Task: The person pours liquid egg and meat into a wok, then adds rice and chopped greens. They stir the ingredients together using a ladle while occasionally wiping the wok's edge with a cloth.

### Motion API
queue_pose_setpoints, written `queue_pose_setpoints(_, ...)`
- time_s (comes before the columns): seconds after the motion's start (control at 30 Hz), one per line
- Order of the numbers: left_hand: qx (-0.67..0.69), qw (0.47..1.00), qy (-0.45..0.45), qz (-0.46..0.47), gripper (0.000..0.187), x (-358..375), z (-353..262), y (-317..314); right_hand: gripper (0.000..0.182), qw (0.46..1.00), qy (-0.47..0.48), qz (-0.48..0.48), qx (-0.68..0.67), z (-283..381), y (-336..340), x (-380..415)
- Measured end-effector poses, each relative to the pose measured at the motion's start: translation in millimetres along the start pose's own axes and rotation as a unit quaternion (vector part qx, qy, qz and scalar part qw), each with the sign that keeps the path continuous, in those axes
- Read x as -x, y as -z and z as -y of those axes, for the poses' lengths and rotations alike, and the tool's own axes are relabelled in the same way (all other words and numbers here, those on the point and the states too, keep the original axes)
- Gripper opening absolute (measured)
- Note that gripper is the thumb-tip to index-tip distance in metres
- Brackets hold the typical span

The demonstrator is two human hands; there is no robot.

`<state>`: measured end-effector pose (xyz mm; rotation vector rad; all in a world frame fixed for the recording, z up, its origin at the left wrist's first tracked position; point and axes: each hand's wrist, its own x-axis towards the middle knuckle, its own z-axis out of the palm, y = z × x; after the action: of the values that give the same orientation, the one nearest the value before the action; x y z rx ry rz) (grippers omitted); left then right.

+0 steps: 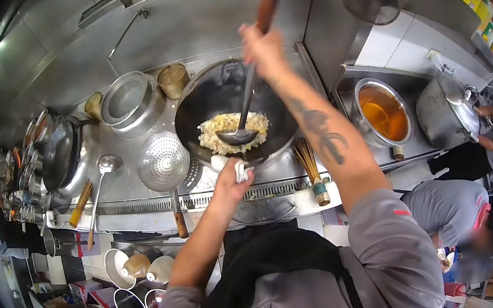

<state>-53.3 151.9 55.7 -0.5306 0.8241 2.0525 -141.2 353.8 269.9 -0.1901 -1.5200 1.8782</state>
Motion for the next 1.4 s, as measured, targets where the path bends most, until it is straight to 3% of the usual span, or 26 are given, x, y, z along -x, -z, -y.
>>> queue_pose_setpoints(0.07,0.019,0.995,-0.095,0.038,0.011,-22,33,32,0.027,0.999,0.002,0.041,-0.019,-29,-6,5)
queue_pose_setpoints(0.13,-0.031,0.999,0.031,0.018,0.011,-14,65,69,0.028,0.997,0.022,0.074,-0.024,-11,-11,-1)
queue_pose_setpoints(0.23,0.010,0.999,0.011,-0.037,0.012,49,70,40,0.025,0.990,0.082,0.108,-0.050,51,-26,-2)
queue_pose_setpoints(0.3,0.043,0.998,-0.001,-0.052,0.015,24,40,11,0.025,0.990,0.054,0.110,-0.074,69,-32,3)
queue_pose_setpoints(0.33,0.012,0.993,-0.084,0.077,0.015,10,21,6,0.025,0.990,0.048,0.109,-0.073,67,-32,6)
queue_pose_setpoints(0.37,0.014,0.994,-0.076,0.071,0.015,19,28,9,0.025,0.991,0.027,0.109,-0.069,65,-31,12)
queue_pose_setpoints(0.43,-0.007,0.999,0.011,-0.034,0.012,23,15,-13,0.025,0.989,0.032,0.125,-0.067,83,-36,-2)
queue_pose_setpoints(0.47,0.014,0.997,0.025,-0.069,0.007,67,12,-39,0.024,0.991,0.014,0.113,-0.064,91,-32,1)
queue_pose_setpoints(0.5,0.015,0.998,0.034,-0.051,0.006,80,11,-46,0.024,0.993,-0.008,0.101,-0.061,92,-29,3)
queue_pose_setpoints(0.57,0.005,0.997,0.010,-0.071,0.008,58,1,-41,0.023,0.994,-0.012,0.091,-0.057,47,-24,1)
queue_pose_setpoints(0.63,0.004,1.000,-0.002,-0.008,0.010,11,2,-17,0.024,0.999,-0.016,0.024,0.040,-30,-17,2)
queue_pose_setpoints(0.7,0.048,0.997,-0.015,-0.054,0.010,-12,44,36,0.026,0.997,0.028,0.046,0.050,-46,-11,3)
queue_pose_setpoints(0.77,-0.015,0.999,0.030,0.019,0.009,25,64,52,0.026,0.995,0.059,0.079,0.032,2,-16,3)
queue_pose_setpoints(0.87,0.048,0.999,0.019,-0.016,0.015,30,56,32,0.026,0.985,0.144,0.095,-0.025,84,-16,-2)
queue_pose_setpoints(0.93,0.005,0.999,-0.007,-0.051,0.013,7,10,-3,0.028,0.983,0.157,0.071,-0.062,120,-17,1)
queue_pose_setpoints(1.0,-0.033,0.999,-0.007,-0.011,0.009,-42,-9,4,0.032,0.977,0.170,0.093,-0.094,130,-7,4)
queue_pose_setpoints(1.1,0.003,0.998,-0.034,-0.049,0.021,-67,-13,-3,0.029,0.981,0.159,0.075,-0.082,74,-3,1)
queue_pose_setpoints(1.17,-0.005,0.997,-0.065,-0.046,0.027,-52,-8,-2,0.024,0.997,0.058,0.057,0.013,-13,-8,-6)
queue_pose_setpoints(1.23,-0.062,0.992,-0.108,-0.006,0.037,-21,4,15,0.023,0.988,-0.027,0.118,0.096,-76,3,-32)
queue_pose_setpoints(1.3,-0.131,0.977,-0.169,0.015,0.030,28,10,46,0.026,0.999,0.036,-0.003,-0.002,-54,-10,-49)
queue_pose_setpoints(1.33,-0.154,0.970,-0.186,0.011,0.028,59,11,61,0.027,0.997,0.060,0.004,-0.049,-33,-12,-47)
queue_pose_setpoints(1.4,-0.236,0.960,-0.103,-0.110,0.029,96,23,114,0.025,0.988,0.107,0.029,-0.105,-10,-11,-48)
